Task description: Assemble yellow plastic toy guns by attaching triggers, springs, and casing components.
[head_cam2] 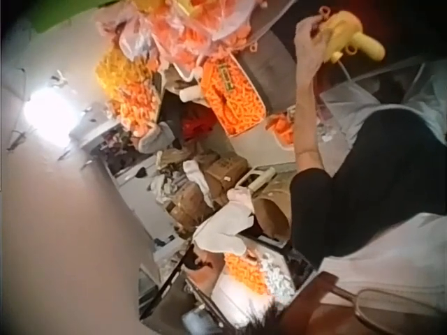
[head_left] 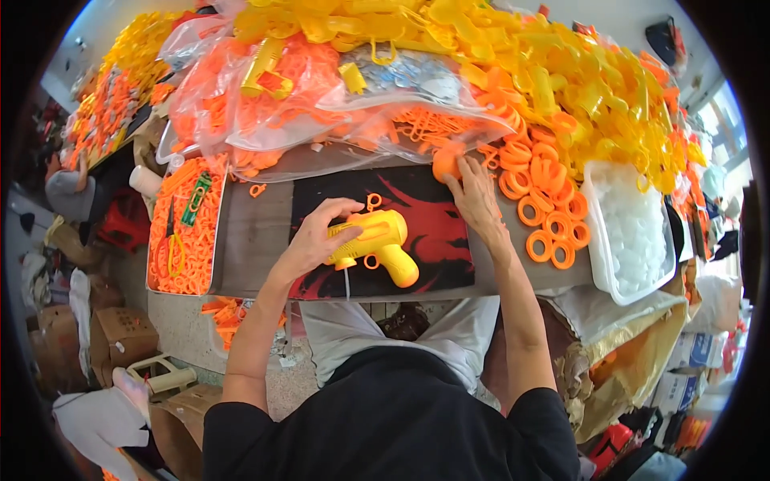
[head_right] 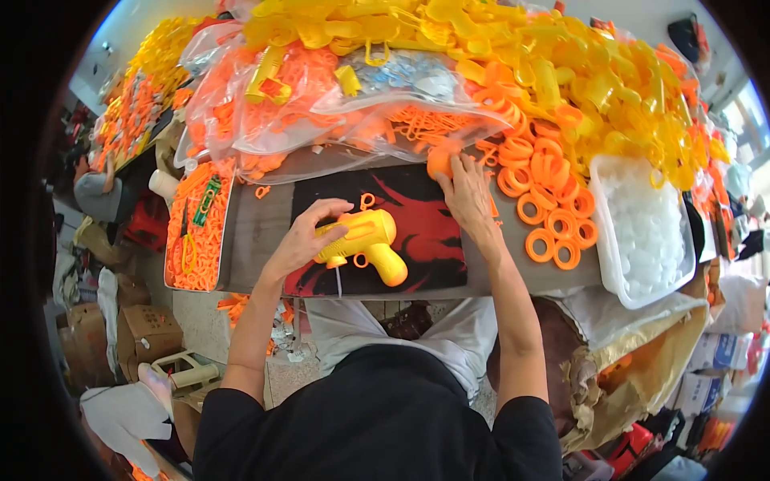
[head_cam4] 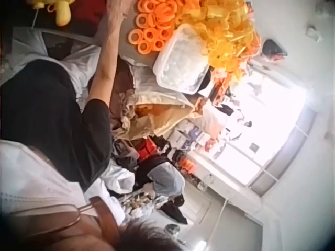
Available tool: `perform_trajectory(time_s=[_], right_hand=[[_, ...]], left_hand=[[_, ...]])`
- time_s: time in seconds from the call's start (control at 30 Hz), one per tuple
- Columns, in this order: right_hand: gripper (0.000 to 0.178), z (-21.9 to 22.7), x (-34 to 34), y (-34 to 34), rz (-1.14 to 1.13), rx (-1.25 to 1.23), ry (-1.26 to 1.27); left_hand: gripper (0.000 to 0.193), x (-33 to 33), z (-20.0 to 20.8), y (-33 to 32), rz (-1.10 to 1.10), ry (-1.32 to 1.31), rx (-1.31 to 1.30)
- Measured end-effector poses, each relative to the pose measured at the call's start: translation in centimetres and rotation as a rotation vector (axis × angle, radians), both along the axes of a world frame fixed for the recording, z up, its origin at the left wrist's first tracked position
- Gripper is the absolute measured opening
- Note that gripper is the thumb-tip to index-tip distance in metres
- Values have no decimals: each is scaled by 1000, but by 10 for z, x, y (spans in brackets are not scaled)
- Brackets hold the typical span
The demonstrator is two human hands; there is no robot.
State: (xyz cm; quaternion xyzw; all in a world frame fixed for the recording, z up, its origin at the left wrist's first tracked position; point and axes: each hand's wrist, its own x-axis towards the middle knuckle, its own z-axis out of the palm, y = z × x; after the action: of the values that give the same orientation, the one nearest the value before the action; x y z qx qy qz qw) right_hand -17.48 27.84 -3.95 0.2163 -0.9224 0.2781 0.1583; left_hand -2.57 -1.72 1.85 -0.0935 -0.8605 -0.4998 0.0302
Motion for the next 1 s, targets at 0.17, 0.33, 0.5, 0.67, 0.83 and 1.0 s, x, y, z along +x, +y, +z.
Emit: perform_trajectory(time_s=[0.17,0.33,0.5,0.67,0.83,1.0], right_hand=[[41,-2,4,-18,-3,-71,72],[22,25,1,-20,-118,-38,169],[22,53,-17,-27,2,-92,297],[32,70,-45,-51,85,-3,494],[35,60,-53,-68,16,95,518],[33,45,-46,-67,6,129,509]], left_hand=[[31,-50,16,-5,126,150,-128],[28,-140,15,19,280,791,-437],[22,-190,33,22,402,902,-675],[16,-206,39,16,189,671,-669],[17,-212,30,12,127,534,-544],[20,-210,36,12,111,424,-390]])
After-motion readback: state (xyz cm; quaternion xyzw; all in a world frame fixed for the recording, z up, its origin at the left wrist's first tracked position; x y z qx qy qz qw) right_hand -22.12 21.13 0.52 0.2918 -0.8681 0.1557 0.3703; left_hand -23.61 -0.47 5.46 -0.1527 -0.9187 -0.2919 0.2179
